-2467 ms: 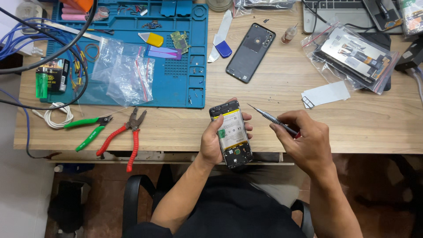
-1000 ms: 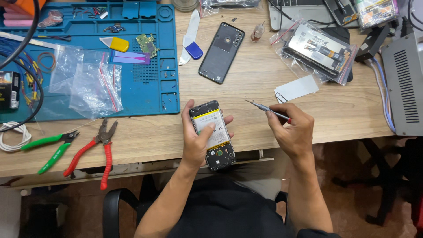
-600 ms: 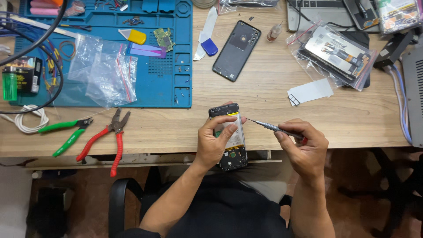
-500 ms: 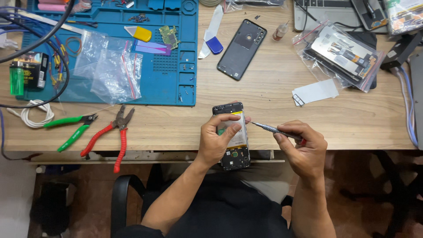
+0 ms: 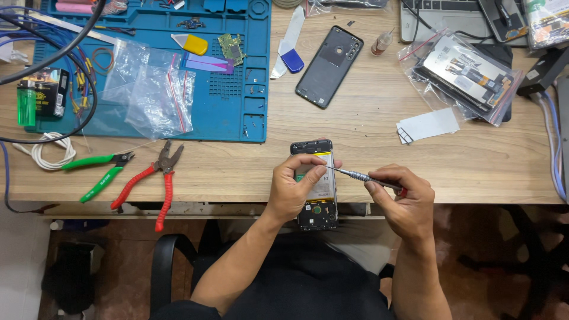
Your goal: The person uses a small screwdriver to remove screws from the back of a disassembled smartphone. They then lift the back cover off the device, revealing the internal components.
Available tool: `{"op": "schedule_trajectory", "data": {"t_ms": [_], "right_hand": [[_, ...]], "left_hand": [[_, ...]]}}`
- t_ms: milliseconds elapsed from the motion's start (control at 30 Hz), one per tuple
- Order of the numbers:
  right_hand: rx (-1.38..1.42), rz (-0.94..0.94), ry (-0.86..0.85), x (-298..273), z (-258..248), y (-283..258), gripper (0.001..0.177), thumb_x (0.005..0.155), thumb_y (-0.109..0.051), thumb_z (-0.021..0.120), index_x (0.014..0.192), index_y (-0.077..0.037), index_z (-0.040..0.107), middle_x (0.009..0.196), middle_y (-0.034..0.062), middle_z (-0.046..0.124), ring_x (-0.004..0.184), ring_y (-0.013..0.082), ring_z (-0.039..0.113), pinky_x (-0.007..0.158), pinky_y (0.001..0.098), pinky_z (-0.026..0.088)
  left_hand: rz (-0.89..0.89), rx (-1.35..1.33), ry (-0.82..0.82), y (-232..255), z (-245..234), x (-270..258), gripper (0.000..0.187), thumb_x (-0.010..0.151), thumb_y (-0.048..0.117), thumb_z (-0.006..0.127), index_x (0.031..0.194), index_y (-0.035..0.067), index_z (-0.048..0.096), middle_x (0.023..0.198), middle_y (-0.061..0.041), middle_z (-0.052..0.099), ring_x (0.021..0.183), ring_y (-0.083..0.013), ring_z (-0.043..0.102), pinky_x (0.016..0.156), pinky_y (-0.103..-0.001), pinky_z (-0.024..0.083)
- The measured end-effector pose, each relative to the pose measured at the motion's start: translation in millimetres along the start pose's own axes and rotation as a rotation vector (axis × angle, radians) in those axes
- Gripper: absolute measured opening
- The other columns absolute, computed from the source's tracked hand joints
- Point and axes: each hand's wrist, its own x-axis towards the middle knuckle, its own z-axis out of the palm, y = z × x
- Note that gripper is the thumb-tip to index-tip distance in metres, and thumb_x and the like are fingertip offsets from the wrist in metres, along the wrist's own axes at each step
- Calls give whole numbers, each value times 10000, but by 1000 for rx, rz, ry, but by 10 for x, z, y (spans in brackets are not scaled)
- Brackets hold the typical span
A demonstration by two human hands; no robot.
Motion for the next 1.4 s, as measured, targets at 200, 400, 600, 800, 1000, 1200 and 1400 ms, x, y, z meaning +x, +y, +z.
{"op": "schedule_trajectory", "data": {"t_ms": [200,400,600,800,1000,1200,1400], "right_hand": [[8,29,-3,-7,-19,30,129,719,29,711,835,44,656,717,150,626,644,107,562,591,241,485],[2,68,24,-43,-37,60,122,728,12,710,838,33,661,734,141,632,669,108,580,598,220,474],[14,86,28,-59,-18,103,121,721,14,717,827,33,661,741,147,634,671,121,588,601,234,484],[84,35,5,-39,17,70,132,713,46,706,826,56,641,729,161,612,675,169,595,604,245,500],[127,60,24,-67,29,122,125,729,61,687,831,84,620,760,180,607,702,179,597,609,268,515],[-53,37,36,-6,-52,32,119,763,16,692,859,59,635,742,139,608,662,124,583,585,244,481],[-497,-157,-86,179,50,-313,89,749,-90,732,825,-98,687,659,20,644,542,141,599,474,217,422]], "left_hand": [[-16,-34,-61,-10,-41,-1,101,767,130,702,832,57,675,769,-109,609,788,-126,547,732,-279,470],[-70,-122,-67,217,36,-43,105,766,103,697,841,38,663,772,-99,621,744,-119,579,691,-263,509],[-71,-150,-69,184,22,-46,108,759,109,704,832,40,664,763,-81,599,733,-110,584,662,-254,517],[-83,-194,-83,136,-8,-45,111,751,81,706,834,18,666,746,-85,581,700,-140,618,613,-281,551],[-78,-180,-134,90,-69,-18,170,739,122,725,880,37,682,799,-102,603,760,-126,572,645,-260,522],[-19,-404,-252,-143,-174,47,861,770,-96,447,1456,142,-15,1303,-260,421,970,-337,603,702,-440,576],[-66,-159,-210,-223,-108,58,600,747,-115,409,1314,-65,220,1256,-297,458,962,-407,594,812,-499,523]]}}
